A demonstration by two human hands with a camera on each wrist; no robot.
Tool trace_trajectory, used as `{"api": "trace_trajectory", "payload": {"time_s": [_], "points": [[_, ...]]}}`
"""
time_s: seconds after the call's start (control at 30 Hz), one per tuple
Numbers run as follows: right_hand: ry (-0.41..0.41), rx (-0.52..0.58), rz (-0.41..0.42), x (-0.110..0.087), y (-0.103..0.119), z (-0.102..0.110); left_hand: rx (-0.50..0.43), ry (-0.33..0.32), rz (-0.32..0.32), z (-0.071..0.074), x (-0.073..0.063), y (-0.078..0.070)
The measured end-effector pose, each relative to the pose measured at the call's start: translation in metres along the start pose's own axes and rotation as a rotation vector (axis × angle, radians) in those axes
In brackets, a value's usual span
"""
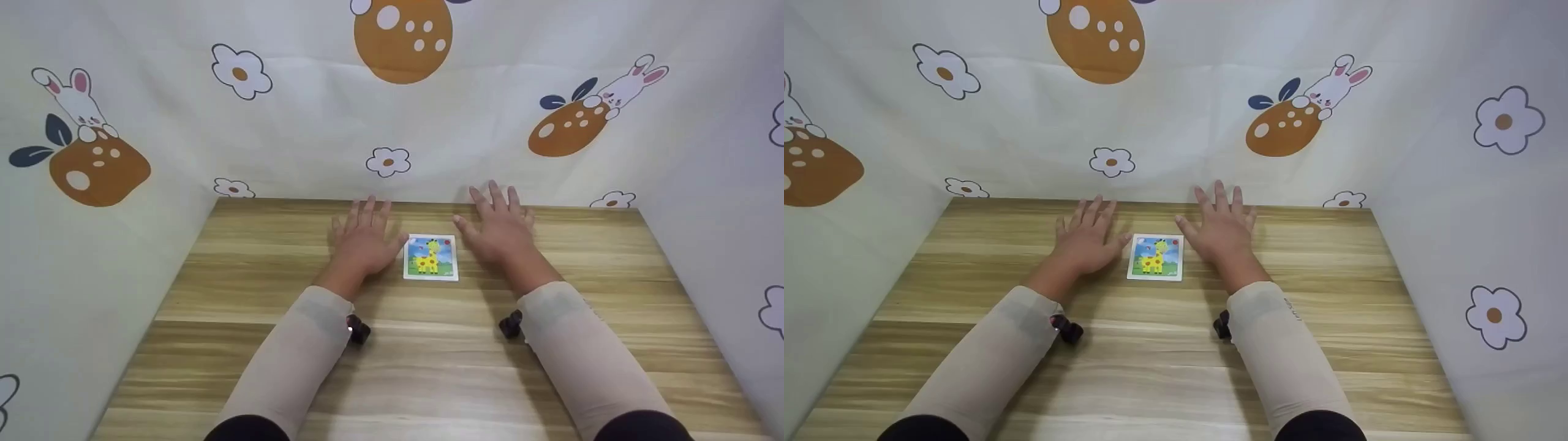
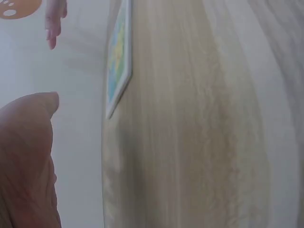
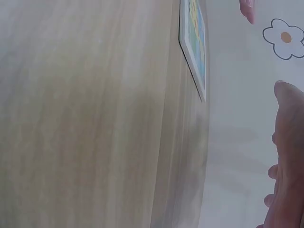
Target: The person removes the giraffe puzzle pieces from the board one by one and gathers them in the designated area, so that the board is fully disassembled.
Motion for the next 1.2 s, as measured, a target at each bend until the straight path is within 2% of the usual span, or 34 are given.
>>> {"api": "trace_trajectory", "payload": {"time_s": [0.2,0.47,0.6,0.9,1.07,1.2], "points": [[0.035,0.041,0.008,0.000,0.013,0.000,-0.118,0.018,-0.017,-0.004,-0.002,-0.003],[0.074,0.067,0.072,0.000,0.037,0.001,-0.209,0.037,-0.040,-0.014,-0.010,-0.009],[0.126,0.147,0.101,0.002,0.047,0.002,-0.254,0.054,-0.048,-0.017,-0.019,-0.011],[0.261,0.382,0.189,0.013,0.060,-0.005,-0.362,0.049,-0.050,-0.031,-0.034,-0.007],[0.300,0.458,0.244,0.019,0.064,-0.013,-0.342,0.090,-0.104,-0.040,-0.038,-0.007],[0.336,0.499,0.250,0.023,0.066,-0.018,-0.309,0.111,-0.152,-0.043,-0.038,-0.007]]}}
Point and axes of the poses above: each hand's wrist, its own x-axis towards the middle knuckle, its own z-axis out of the back of the hand, y = z × x, the point moved 2 cm from there along x, towards the middle knuckle, and after that the axes turned 9 degrees about y, right-handed, at the moved point
